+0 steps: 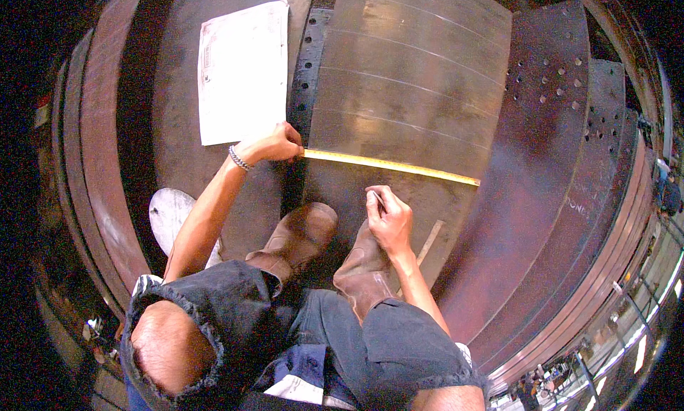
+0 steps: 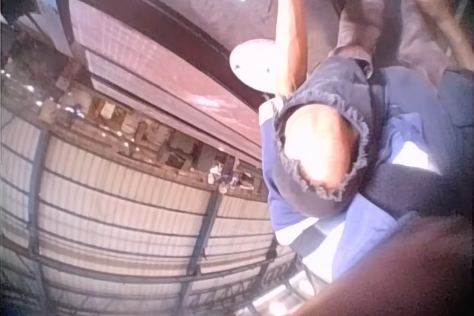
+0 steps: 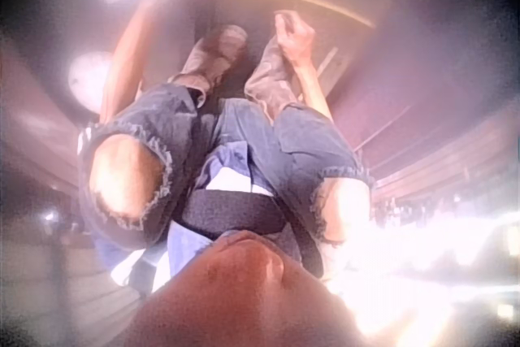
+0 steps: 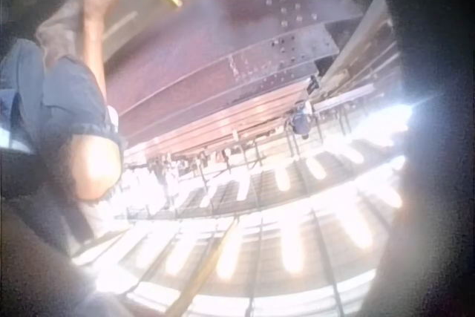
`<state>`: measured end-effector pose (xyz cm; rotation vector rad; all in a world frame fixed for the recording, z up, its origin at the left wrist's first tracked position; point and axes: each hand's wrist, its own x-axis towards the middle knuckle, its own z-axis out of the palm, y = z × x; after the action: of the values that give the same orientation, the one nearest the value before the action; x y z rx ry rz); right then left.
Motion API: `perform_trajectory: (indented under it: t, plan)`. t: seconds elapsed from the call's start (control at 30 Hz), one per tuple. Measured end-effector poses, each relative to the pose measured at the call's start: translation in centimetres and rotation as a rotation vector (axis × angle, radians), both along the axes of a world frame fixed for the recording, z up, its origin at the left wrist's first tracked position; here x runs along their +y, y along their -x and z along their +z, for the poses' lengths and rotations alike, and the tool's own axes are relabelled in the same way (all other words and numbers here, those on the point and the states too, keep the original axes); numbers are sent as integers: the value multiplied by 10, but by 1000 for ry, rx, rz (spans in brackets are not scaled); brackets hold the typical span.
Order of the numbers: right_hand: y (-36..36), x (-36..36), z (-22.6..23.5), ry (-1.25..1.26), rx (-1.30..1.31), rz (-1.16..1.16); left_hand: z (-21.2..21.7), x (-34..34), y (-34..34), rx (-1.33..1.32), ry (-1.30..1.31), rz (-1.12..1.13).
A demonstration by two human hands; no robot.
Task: The person measures a large metal sheet using a tape measure and marks measurements with chalk. They repeatedly measure different sections and make marks on the sheet's surface.
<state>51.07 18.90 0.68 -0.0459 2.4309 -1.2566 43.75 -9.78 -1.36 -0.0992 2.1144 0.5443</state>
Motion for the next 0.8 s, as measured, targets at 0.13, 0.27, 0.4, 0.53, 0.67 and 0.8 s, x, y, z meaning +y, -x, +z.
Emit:
perform_trajectory:
  t: [0.13,0.27,0.4,0.53,0.67,0.8]
  plan:
    - [2,5,4,-6,-34,-6,-4,4,1,12,-51,36]
    - [4,4,1,62,-41,9,-4,0,-1,-30,-58,81]
    - [7,6,6,99,-50,4,-22,-6,-6,-47,-126,136]
    - [13,13,9,127,-60,1,-18,-2,-5,-42,-128,149]
    - [8,13,3,317,-172,-249,-19,-4,-7,-19,-147,155]
    - [29,40,-6,300,-64,-384,-8,1,-1,-45,-156,165]
